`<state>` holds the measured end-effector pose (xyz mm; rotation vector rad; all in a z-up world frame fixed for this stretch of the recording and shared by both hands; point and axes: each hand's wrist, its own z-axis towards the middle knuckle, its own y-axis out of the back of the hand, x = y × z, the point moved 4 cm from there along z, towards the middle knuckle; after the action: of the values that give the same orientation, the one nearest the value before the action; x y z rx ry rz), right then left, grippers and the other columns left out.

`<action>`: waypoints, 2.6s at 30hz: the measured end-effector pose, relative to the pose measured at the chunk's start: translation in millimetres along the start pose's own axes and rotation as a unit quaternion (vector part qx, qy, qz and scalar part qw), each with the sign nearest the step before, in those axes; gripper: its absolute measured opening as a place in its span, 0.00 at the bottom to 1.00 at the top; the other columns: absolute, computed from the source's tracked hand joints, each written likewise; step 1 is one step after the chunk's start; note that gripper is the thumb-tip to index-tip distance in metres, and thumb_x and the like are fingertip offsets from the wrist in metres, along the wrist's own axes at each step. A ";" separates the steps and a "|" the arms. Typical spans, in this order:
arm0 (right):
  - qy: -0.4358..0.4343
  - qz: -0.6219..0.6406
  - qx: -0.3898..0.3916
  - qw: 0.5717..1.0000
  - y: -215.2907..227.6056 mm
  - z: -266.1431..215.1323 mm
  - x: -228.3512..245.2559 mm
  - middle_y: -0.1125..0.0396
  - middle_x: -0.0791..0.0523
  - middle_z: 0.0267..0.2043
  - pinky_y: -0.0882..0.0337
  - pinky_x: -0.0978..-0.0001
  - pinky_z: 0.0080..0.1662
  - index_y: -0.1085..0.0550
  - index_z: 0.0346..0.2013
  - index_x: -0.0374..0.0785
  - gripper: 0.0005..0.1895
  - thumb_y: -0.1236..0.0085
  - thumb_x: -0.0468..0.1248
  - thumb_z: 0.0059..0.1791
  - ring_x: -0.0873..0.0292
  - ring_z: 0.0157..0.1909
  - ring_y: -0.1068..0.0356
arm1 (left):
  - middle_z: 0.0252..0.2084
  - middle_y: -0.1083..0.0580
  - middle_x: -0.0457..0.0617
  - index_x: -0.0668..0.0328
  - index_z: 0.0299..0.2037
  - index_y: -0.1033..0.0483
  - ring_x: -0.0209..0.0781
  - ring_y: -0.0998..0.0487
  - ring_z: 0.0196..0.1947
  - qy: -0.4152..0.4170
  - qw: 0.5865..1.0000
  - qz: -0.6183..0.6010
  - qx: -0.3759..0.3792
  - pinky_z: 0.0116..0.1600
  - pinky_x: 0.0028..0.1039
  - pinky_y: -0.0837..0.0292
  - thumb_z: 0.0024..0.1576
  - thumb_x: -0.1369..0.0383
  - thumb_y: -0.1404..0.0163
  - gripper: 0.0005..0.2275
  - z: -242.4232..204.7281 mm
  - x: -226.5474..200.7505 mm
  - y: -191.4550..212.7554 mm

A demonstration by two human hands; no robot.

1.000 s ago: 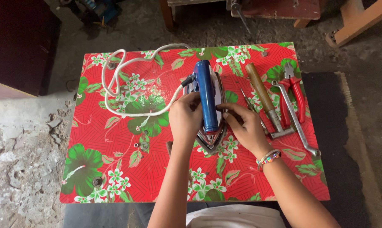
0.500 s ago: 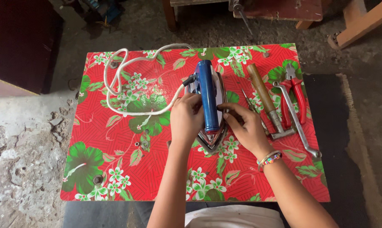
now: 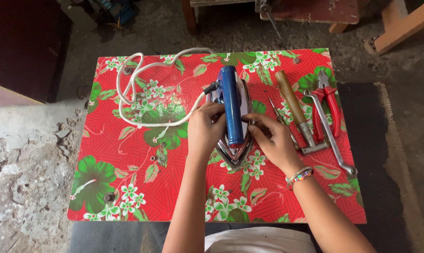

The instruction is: The person repairs a clothes iron by hand, using a hammer to tap on its metal base and internal components.

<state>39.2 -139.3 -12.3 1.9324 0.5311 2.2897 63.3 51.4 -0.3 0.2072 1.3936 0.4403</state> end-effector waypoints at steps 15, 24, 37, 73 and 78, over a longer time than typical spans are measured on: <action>0.007 0.017 -0.003 1.000 -1.0 1.2 -3.4 0.28 0.61 0.32 0.31 0.78 0.35 0.24 0.52 0.34 0.13 0.47 0.30 0.53 0.74 0.33 0.33 | 0.30 0.23 0.50 0.66 0.36 0.18 0.41 0.20 0.27 0.005 0.998 -0.010 -0.054 0.36 0.28 0.26 0.48 0.74 0.42 0.07 -3.4 1.5 -6.5; 0.004 0.005 -0.005 1.000 -1.0 0.8 -5.9 0.29 0.61 0.31 0.32 0.77 0.34 0.24 0.52 0.35 0.13 0.47 0.29 0.53 0.73 0.32 0.34 | 0.28 0.23 0.49 0.66 0.31 0.21 0.38 0.21 0.27 0.031 0.996 0.000 -0.085 0.35 0.27 0.27 0.46 0.74 0.41 0.05 -2.8 1.1 -10.3; 0.023 0.003 -0.002 1.000 -0.8 0.0 -0.6 0.27 0.59 0.35 0.31 0.78 0.37 0.24 0.52 0.33 0.13 0.48 0.29 0.54 0.73 0.35 0.32 | 0.36 0.23 0.51 0.63 0.40 0.17 0.45 0.21 0.32 -0.019 0.999 0.009 -0.040 0.40 0.31 0.26 0.50 0.74 0.44 0.08 -5.7 3.0 -5.1; 0.166 -0.309 -0.158 0.923 15.2 -6.8 25.3 0.29 0.53 0.44 0.30 0.57 0.51 0.22 0.46 0.39 0.12 0.36 0.30 0.48 0.49 0.48 0.30 | 0.35 0.22 0.52 0.66 0.38 0.18 0.50 0.24 0.36 -0.050 0.997 0.004 -0.059 0.45 0.35 0.28 0.50 0.77 0.47 0.08 -7.2 5.7 -7.8; 0.097 -0.293 -0.134 0.942 17.3 -6.3 13.3 0.29 0.52 0.51 0.30 0.57 0.56 0.23 0.51 0.41 0.18 0.37 0.29 0.46 0.49 0.55 0.29 | 0.36 0.22 0.53 0.65 0.41 0.18 0.50 0.22 0.36 -0.051 0.997 -0.014 -0.060 0.47 0.34 0.29 0.54 0.77 0.47 0.08 -12.8 11.7 -7.1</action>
<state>33.1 -152.8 4.9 1.2190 0.6625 2.0308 53.3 48.4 -15.9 0.1114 1.2650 0.4823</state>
